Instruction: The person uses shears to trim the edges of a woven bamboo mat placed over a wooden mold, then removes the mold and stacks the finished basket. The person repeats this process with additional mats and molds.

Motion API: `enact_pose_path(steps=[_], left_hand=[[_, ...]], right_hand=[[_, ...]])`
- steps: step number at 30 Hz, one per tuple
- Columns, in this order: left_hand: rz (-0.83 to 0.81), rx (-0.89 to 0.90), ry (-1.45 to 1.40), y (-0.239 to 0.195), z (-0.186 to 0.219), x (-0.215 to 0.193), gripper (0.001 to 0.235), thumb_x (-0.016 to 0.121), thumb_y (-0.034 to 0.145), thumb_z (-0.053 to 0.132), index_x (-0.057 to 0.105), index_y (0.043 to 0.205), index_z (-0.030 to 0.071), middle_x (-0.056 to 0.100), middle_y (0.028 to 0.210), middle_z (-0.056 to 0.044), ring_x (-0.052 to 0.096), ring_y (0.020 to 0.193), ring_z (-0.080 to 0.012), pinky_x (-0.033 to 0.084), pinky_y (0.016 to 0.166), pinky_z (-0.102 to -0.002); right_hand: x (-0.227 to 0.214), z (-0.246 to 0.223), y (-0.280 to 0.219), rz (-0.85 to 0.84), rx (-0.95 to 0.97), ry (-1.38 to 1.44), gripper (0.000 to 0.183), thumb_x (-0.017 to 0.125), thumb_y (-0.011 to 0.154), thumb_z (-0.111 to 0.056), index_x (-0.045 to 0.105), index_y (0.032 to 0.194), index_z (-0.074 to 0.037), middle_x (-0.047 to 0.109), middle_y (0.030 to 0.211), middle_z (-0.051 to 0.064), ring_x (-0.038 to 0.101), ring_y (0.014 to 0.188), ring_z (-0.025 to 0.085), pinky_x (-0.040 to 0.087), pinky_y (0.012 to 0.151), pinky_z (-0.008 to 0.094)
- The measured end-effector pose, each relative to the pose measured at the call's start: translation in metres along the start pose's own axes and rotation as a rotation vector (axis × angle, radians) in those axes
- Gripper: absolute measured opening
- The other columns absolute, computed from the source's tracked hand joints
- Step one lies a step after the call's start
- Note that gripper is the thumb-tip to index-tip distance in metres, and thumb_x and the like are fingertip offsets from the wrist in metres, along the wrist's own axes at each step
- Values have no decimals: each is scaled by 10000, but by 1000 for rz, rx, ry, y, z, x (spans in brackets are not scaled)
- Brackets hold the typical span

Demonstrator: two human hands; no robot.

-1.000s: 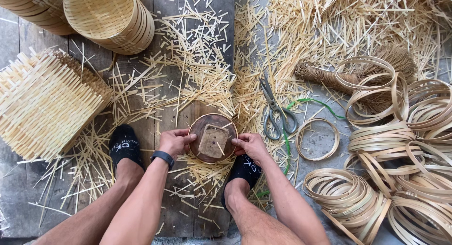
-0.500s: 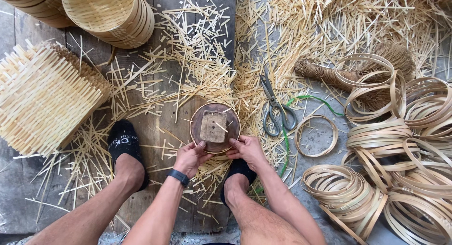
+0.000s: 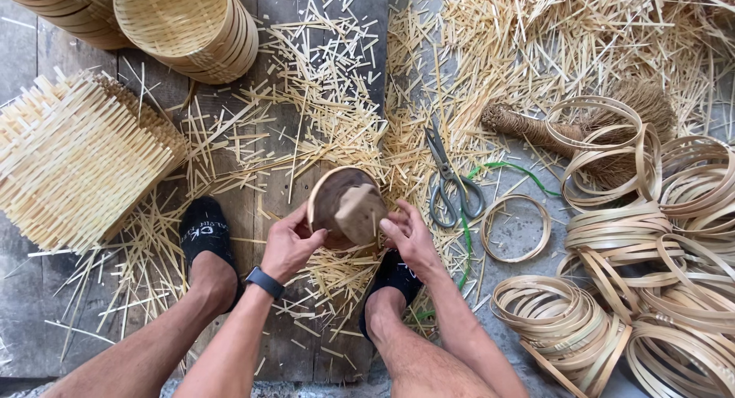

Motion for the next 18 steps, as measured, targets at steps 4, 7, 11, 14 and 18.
enact_pose_path(steps=[4,7,11,14,18], left_hand=[[-43,56,10,-6,25,24,812,811,769,233,520,1523,155,611,1213,-177,644,1089,-215,605,914,-310],[20,210,-201,-13,37,48,736,749,898,260,481,1561,87,526,1344,-201,575,1219,-228,506,1023,-321],[173,280,-324,-11,41,60,475,564,1071,316,573,1454,35,623,1454,-187,622,1293,-238,499,1071,-323],[230,224,-229,-12,40,58,464,552,1057,367,648,1365,34,715,1325,-188,708,1184,-246,569,978,-320],[203,223,-72,-11,32,60,516,516,1039,419,632,1367,38,736,1237,-187,739,1105,-261,583,902,-344]], right_hand=[[13,-34,-5,-23,-209,-137,1260,912,548,-510,230,1511,-68,498,1389,216,551,1277,331,465,1094,450],[18,-45,-2,167,-238,-178,1024,899,608,-410,409,1415,-12,584,1316,218,616,1197,308,526,1034,431],[36,-27,-7,129,-73,323,898,869,662,-391,446,1338,23,577,1249,185,618,1132,271,541,996,411],[44,-9,-11,168,85,508,848,860,676,-387,447,1302,10,558,1172,162,615,1078,256,564,945,416],[44,-5,-10,148,126,538,833,826,680,-413,435,1294,-8,561,1149,163,638,1015,254,610,842,454]])
Point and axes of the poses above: each hand's wrist, its own y-axis towards the middle knuckle, its own x-axis out of the palm, z = x × y, the point moved 3 cm from there along y, towards the middle knuckle
